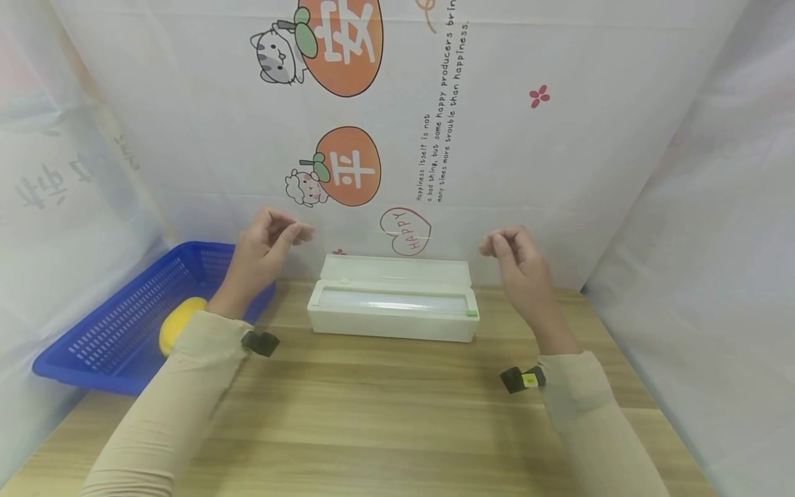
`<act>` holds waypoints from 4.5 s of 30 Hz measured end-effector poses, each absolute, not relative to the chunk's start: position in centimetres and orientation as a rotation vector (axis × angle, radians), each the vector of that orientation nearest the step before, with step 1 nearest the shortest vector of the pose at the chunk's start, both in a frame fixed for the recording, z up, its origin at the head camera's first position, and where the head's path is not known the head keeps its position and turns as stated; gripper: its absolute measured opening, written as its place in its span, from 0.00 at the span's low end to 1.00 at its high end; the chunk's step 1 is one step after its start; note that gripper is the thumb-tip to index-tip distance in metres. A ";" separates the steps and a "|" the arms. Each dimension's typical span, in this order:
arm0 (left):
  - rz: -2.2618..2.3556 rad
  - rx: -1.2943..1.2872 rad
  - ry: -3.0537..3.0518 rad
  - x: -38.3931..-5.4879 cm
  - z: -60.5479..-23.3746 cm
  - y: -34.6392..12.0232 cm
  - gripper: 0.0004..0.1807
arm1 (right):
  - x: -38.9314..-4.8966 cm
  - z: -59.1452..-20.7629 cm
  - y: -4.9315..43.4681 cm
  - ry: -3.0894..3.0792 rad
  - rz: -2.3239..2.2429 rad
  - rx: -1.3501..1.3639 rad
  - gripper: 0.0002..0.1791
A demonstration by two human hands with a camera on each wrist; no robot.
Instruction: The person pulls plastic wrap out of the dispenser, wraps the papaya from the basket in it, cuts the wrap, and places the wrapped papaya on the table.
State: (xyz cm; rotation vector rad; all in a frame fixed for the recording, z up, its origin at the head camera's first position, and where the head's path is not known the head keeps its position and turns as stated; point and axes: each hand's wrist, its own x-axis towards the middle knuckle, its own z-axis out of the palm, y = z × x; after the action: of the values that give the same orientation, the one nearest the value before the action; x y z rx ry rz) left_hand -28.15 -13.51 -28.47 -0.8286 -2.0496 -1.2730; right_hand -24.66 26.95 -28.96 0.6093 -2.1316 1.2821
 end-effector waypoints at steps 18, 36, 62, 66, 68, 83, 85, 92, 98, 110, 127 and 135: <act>-1.205 -0.915 -1.945 -28.0 -27.0 -13.9 0.04 | -24.1 -27.3 26.9 -2.065 1.296 0.677 0.14; -1.203 -0.963 -1.893 -27.5 -25.4 -13.9 0.04 | -23.9 -26.0 27.0 -2.019 1.253 0.714 0.12; -1.181 -0.962 -1.899 -27.4 -23.0 -14.0 0.06 | -24.4 -24.0 26.9 -1.890 1.340 0.834 0.11; -1.188 -0.977 -1.877 -27.5 -22.8 -13.9 0.05 | -24.4 -23.6 26.8 -1.865 1.380 0.836 0.11; -1.183 -0.987 -1.863 -27.6 -22.6 -13.9 0.05 | -24.4 -23.4 26.8 -1.860 1.379 0.834 0.11; -1.136 -1.016 -1.832 -27.7 -21.5 -13.9 0.06 | -24.4 -22.6 27.1 -1.857 1.352 0.831 0.09; -1.140 -1.017 -1.831 -27.6 -21.4 -13.9 0.06 | -24.4 -22.5 27.1 -1.854 1.360 0.839 0.09; -1.142 -1.053 -1.818 -27.1 -21.4 -13.9 0.07 | -24.2 -22.5 27.3 -1.850 1.416 0.851 0.09; -1.169 -1.079 -1.817 -26.6 -21.9 -14.0 0.06 | -23.9 -23.0 27.3 -1.798 1.545 0.900 0.09; -1.191 -1.085 -1.875 -25.2 -22.4 -14.3 0.05 | -22.9 -23.5 27.6 -1.833 1.599 0.918 0.09; -1.211 -1.132 -1.955 -23.2 -24.1 -14.9 0.06 | -21.0 -25.5 28.4 -1.943 1.627 0.982 0.08; -1.200 -1.159 -1.974 -22.6 -25.6 -15.3 0.09 | -20.3 -26.7 28.9 -2.080 1.571 1.015 0.07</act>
State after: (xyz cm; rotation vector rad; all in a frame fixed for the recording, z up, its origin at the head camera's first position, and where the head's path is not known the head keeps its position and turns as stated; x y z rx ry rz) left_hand -22.60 -15.32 -25.64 -1.1589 -1.9743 -1.1998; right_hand -20.29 28.90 -26.73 1.0155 -2.0797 1.5709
